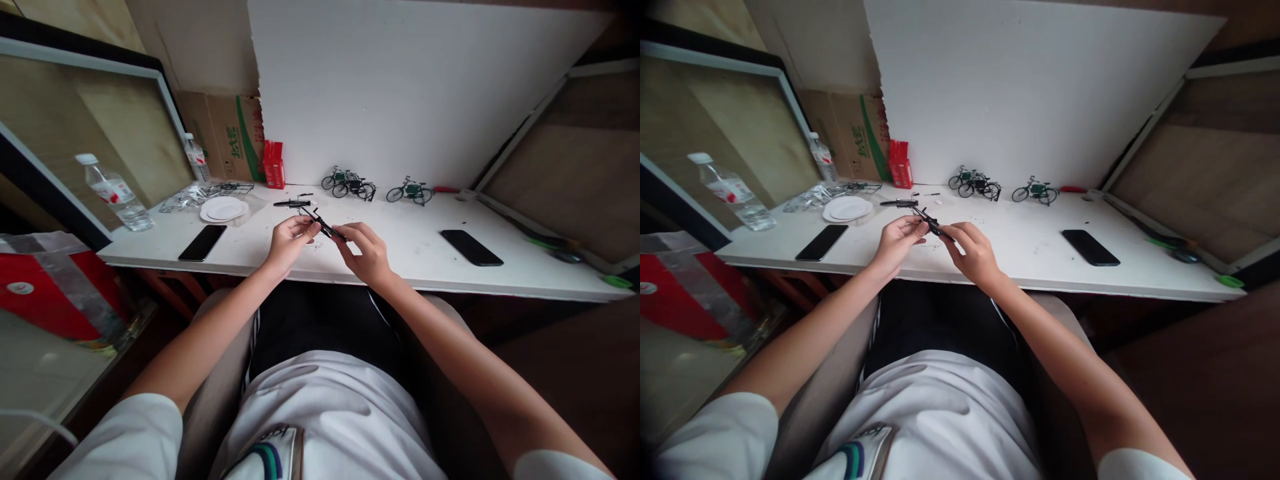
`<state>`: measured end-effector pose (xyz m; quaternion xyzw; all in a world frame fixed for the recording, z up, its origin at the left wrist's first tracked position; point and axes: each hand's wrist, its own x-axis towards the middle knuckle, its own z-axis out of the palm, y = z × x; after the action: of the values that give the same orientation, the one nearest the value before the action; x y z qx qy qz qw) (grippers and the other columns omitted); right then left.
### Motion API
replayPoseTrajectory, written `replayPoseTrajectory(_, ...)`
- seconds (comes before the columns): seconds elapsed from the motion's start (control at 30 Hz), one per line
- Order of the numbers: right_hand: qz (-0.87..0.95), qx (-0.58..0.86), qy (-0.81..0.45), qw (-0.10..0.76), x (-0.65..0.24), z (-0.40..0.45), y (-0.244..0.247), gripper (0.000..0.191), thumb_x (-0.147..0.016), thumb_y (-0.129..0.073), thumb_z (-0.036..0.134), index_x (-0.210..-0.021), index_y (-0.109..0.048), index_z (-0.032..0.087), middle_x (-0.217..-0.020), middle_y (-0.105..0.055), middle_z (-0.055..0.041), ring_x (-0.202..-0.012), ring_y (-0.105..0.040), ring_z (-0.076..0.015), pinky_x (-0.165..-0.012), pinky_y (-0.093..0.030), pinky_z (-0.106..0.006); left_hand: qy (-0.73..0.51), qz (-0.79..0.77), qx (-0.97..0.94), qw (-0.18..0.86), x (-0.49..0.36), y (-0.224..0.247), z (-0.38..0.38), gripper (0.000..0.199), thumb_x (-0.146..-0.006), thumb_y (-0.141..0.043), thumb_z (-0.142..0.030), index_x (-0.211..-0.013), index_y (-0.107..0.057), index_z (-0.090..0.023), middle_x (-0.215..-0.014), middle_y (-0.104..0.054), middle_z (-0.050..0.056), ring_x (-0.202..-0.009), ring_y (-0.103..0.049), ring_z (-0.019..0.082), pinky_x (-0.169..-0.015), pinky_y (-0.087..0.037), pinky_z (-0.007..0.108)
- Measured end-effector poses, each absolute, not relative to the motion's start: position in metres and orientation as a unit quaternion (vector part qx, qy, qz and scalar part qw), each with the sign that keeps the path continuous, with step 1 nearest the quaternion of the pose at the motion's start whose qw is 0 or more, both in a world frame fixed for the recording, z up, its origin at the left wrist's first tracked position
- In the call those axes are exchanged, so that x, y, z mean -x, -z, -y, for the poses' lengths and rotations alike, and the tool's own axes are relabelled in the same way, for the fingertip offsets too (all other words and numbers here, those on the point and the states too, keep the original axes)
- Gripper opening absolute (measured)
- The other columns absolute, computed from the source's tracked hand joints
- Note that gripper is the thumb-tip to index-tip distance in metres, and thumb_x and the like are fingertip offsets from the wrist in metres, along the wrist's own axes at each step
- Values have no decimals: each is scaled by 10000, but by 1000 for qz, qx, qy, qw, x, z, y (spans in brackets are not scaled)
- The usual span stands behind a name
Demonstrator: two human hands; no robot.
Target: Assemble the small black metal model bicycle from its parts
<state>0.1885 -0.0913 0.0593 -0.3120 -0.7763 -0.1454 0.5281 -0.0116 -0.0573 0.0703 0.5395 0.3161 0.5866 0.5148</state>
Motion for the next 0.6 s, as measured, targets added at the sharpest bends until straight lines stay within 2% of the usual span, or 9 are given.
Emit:
replayPoseTrajectory(0.2, 767, 307, 206, 525, -195, 89, -54, 264, -1046, -651, 234, -1299, -699, 287, -1155, -814, -85, -987, -796, -213, -842, -677, -345, -568, -307, -502, 575, 11, -71, 60, 551, -673, -986, -519, -1027, -759, -164, -999, -796, 95, -986, -763, 235, -903, -589, 375)
replayPoseTrajectory(0.4, 764, 319, 214, 519, -200, 85, -50, 137, -1046, -655, 292, -1114, -774, 295, -1164, -824, -73, -961, -814, -223, -835, -687, -358, -567, -266, -474, 619, 9, -74, 63, 491, -662, -1013, -435, -975, -753, -160, -954, -780, 54, -936, -765, 198, -1048, -584, 450)
replayPoseTrajectory(0.6, 767, 313, 216, 517, -198, 88, -54, 233, -993, -750, 315, -1224, -773, 294, -1263, -801, -90, -1048, -805, -251, -900, -676, -391, -567, -249, -455, 640, 7, -75, 66, 434, -664, -1013, -399, -934, -769, -163, -982, -787, 43, -970, -762, 190, -1111, -574, 451)
